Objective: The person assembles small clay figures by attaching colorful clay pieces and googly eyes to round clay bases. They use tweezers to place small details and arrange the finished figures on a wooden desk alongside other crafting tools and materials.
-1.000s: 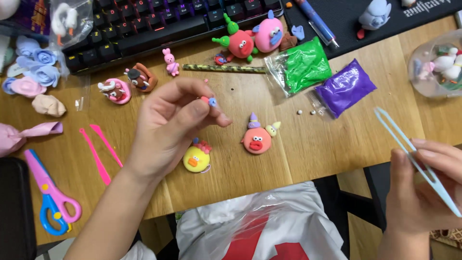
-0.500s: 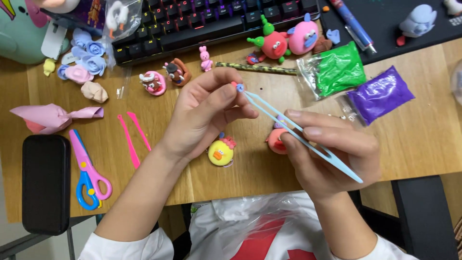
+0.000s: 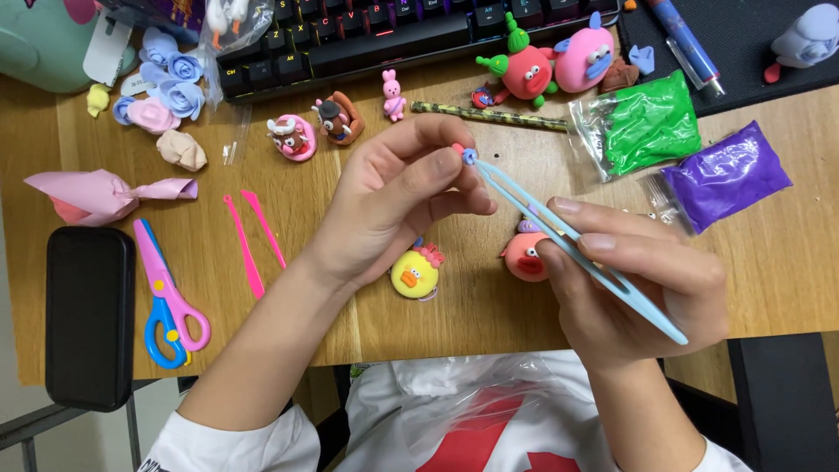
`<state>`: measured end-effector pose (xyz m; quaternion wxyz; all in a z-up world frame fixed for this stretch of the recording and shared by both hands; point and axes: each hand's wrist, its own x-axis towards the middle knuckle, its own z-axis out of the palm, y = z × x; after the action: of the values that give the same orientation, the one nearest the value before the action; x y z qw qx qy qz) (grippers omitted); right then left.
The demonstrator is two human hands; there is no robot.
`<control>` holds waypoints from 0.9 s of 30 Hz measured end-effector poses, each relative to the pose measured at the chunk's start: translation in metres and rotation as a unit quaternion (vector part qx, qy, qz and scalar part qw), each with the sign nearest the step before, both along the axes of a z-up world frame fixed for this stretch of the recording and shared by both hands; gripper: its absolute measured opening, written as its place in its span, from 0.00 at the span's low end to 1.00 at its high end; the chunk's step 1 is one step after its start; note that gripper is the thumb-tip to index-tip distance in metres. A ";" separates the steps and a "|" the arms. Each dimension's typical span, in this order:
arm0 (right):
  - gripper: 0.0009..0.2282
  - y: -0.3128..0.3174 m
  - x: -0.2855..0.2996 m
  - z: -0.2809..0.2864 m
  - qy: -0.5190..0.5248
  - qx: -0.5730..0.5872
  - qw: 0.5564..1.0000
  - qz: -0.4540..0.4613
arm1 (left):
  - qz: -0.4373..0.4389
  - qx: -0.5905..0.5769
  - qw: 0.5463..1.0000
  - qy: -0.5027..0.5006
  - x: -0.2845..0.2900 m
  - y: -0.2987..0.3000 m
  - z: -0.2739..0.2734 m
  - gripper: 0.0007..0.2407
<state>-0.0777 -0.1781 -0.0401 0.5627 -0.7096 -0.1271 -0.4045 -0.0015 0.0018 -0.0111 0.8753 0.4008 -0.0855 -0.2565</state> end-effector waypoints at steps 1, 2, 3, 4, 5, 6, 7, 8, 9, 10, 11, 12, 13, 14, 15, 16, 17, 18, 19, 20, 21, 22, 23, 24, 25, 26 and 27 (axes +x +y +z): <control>0.13 0.000 0.001 0.001 0.000 0.000 1.000 0.000 | 0.000 0.000 1.000 0.000 0.000 0.000 0.000 0.09; 0.13 0.000 0.001 0.001 -0.006 -0.008 1.000 -0.001 | 0.000 0.000 1.000 0.000 0.000 0.000 0.000 0.09; 0.14 0.000 0.002 0.002 -0.013 -0.016 1.000 -0.001 | 0.001 -0.001 1.000 0.000 0.000 0.000 0.000 0.08; 0.14 0.001 0.002 0.002 -0.013 -0.015 1.000 -0.001 | 0.001 -0.001 1.000 0.000 0.000 0.000 0.000 0.08; 0.14 0.001 0.002 0.003 -0.012 -0.018 1.000 0.000 | 0.000 0.000 1.000 0.001 0.000 0.000 0.000 0.08; 0.14 0.000 0.002 0.003 -0.012 -0.021 1.000 0.001 | 0.000 0.000 1.000 0.001 0.000 0.000 0.000 0.09; 0.14 0.000 0.001 0.003 -0.012 -0.021 1.000 0.001 | -0.001 0.000 1.000 0.001 0.000 0.000 0.000 0.09; 0.14 0.000 0.001 0.002 -0.007 -0.020 1.000 -0.002 | -0.002 -0.001 1.000 0.001 0.000 0.000 0.000 0.09; 0.14 0.000 0.000 0.002 -0.001 -0.020 1.000 -0.004 | -0.004 -0.002 1.000 0.001 0.000 0.000 0.000 0.09; 0.14 0.000 0.000 0.002 -0.001 -0.019 1.000 -0.005 | -0.004 -0.002 1.000 0.001 0.000 0.000 0.000 0.09; 0.14 0.001 0.000 0.001 -0.005 -0.016 1.000 -0.012 | -0.004 0.002 1.000 0.000 0.000 0.000 0.000 0.08; 0.15 0.001 0.000 0.000 -0.009 -0.012 1.000 -0.020 | -0.004 0.006 1.000 -0.001 0.000 0.000 0.000 0.08; 0.15 0.001 0.000 0.000 -0.009 -0.012 1.000 -0.020 | -0.004 0.006 1.000 -0.001 0.000 0.000 0.000 0.08; 0.14 0.002 -0.001 0.000 -0.005 -0.011 1.000 -0.023 | -0.004 0.005 1.000 -0.002 0.000 0.000 0.000 0.08; 0.14 0.002 -0.001 0.001 -0.002 -0.009 1.000 -0.026 | -0.003 0.004 1.000 -0.002 0.000 0.000 0.000 0.08; 0.14 0.002 -0.001 0.000 -0.003 -0.009 1.000 -0.026 | -0.003 0.004 1.000 -0.002 0.000 0.000 0.000 0.08; 0.14 0.001 -0.001 0.000 0.005 -0.001 1.000 -0.019 | -0.004 0.002 1.000 -0.003 0.000 0.000 -0.001 0.08; 0.13 0.001 -0.001 0.001 0.012 0.007 1.000 -0.012 | -0.005 0.001 1.000 -0.003 0.000 0.000 -0.001 0.08; 0.13 0.001 -0.001 0.000 0.012 0.007 1.000 -0.012 | -0.005 0.001 1.000 -0.003 0.000 0.000 -0.001 0.08; 0.13 0.000 -0.002 -0.001 0.018 0.012 1.000 -0.011 | -0.006 0.000 1.000 -0.004 0.000 0.000 -0.002 0.08; 0.12 0.000 -0.002 -0.001 0.024 0.016 1.000 -0.010 | -0.007 -0.002 1.000 -0.006 0.000 0.000 -0.002 0.08; 0.12 0.000 -0.002 0.000 0.024 0.016 1.000 -0.011 | -0.007 -0.002 1.000 -0.006 0.000 0.000 -0.001 0.08; 0.13 0.000 -0.002 0.001 0.021 0.011 1.000 -0.012 | -0.007 0.002 1.000 -0.006 0.000 0.000 -0.001 0.08; 0.13 0.000 -0.002 0.002 0.018 0.006 1.000 -0.014 | -0.006 0.005 1.000 -0.006 0.000 0.000 0.000 0.08; 0.13 0.000 -0.002 0.002 0.018 0.006 1.000 -0.014 | -0.006 0.005 1.000 -0.006 0.000 0.000 0.000 0.08; 0.12 -0.001 -0.003 0.002 0.025 0.007 1.000 -0.013 | -0.006 0.004 1.000 -0.006 0.000 0.000 -0.001 0.08; 0.12 -0.002 -0.003 0.003 0.033 0.008 0.999 -0.011 | -0.005 0.002 1.000 -0.005 0.000 0.000 -0.002 0.08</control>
<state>-0.0811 -0.1797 -0.0375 0.5678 -0.7193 -0.0973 -0.3883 -0.0018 0.0022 -0.0126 0.8726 0.4035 -0.0919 -0.2593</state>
